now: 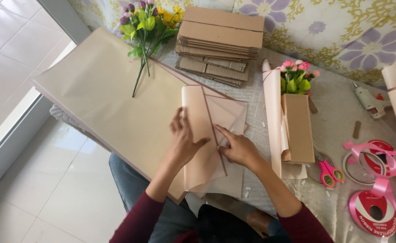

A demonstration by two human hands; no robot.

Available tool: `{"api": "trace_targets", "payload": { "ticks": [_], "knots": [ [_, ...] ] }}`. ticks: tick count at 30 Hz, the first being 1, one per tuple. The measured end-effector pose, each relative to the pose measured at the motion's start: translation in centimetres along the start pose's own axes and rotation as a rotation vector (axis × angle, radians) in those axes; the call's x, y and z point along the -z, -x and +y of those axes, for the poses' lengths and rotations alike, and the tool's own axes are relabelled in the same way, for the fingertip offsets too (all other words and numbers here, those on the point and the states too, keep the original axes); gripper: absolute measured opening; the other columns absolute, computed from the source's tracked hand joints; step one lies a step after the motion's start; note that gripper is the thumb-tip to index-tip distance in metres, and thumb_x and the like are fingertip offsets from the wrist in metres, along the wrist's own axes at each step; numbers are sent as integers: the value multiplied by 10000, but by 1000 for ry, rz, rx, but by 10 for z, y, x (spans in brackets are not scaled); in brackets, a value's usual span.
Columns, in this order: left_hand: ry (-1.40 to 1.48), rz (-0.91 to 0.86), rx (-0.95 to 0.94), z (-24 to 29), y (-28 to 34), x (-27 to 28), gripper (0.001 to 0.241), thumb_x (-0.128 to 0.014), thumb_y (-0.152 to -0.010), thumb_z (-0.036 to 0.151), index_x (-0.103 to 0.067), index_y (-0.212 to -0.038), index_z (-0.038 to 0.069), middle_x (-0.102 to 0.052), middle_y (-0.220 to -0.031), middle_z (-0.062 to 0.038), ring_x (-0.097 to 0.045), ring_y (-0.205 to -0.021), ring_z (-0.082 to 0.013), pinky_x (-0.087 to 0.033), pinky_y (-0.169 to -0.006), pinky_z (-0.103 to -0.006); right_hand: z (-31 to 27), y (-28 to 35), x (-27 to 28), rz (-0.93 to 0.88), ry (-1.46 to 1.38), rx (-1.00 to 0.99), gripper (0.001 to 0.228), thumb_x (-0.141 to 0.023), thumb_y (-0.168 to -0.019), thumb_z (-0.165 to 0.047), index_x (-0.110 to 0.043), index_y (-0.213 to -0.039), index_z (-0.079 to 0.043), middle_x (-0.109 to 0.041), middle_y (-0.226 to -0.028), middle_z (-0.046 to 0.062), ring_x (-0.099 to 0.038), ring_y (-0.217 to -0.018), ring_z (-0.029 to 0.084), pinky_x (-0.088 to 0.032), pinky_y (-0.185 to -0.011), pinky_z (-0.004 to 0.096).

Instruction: The person wraps a small bouquet of artificial pink flowers in a cardboard sleeve and then in a sheet of light pink wrapping paper. They use scissors to cut clear tape and apply it to secure the paper around the bouquet.

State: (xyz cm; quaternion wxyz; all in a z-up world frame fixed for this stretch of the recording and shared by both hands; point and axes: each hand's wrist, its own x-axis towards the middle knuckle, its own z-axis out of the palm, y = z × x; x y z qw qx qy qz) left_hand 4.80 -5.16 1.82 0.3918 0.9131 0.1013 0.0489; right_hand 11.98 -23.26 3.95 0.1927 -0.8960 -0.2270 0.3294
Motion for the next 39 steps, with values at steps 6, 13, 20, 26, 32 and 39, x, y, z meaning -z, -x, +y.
{"api": "trace_targets", "payload": {
  "ticks": [6, 13, 20, 26, 32, 39],
  "knots": [
    [443, -61, 363, -20, 17, -8, 927, -782, -834, 142, -247, -1575, -12, -571, -1351, -278, -567, -1299, -464, -482, -1079, -607, 47, -12, -22, 245, -403, 115, 463, -676, -915, -84, -632, -1364, -189, -757, -731, 132, -700, -623, 218, -569, -647, 337],
    [858, 12, 253, -26, 13, -26, 818, -716, -836, 11, -326, -1554, 59, -583, -1351, -296, -640, -1207, -469, -543, -991, -562, 74, -2, -28, 477, -603, 106, 249, -654, -946, -92, -686, -1193, -95, -740, -861, 147, -712, -713, 209, -589, -617, 334],
    [470, 63, 298, -15, 9, -32, 867, -734, -857, 85, -234, -1564, 47, -567, -1332, -268, -594, -1268, -434, -531, -1025, -567, 55, -15, -35, 440, -423, 203, 370, -680, -940, -49, -667, -1309, -17, -724, -1056, 194, -731, -981, 322, -614, -791, 405],
    [791, 24, 63, -6, 15, -20, 753, -641, -910, 22, -258, -1558, 26, -577, -1293, -294, -618, -1204, -465, -513, -1017, -588, 53, -35, -36, 416, -514, 187, 445, -729, -925, -118, -655, -1362, -81, -675, -910, 134, -648, -787, 220, -558, -654, 347],
    [933, -68, -7, -36, 16, -25, 666, -654, -926, 40, -383, -1530, 105, -649, -1261, -228, -645, -1163, -331, -531, -1001, -508, 48, -43, -30, 411, -692, 216, 398, -809, -873, -164, -728, -1264, -168, -638, -933, 58, -577, -816, 148, -513, -670, 247],
    [974, -150, 123, -47, 9, -18, 590, -763, -853, 125, -468, -1361, 184, -680, -1174, -214, -652, -1045, -303, -543, -879, -450, 46, -49, -22, 416, -750, 301, 154, -827, -839, -68, -762, -979, -60, -623, -962, 77, -612, -920, 188, -555, -748, 284]
  ]
}}
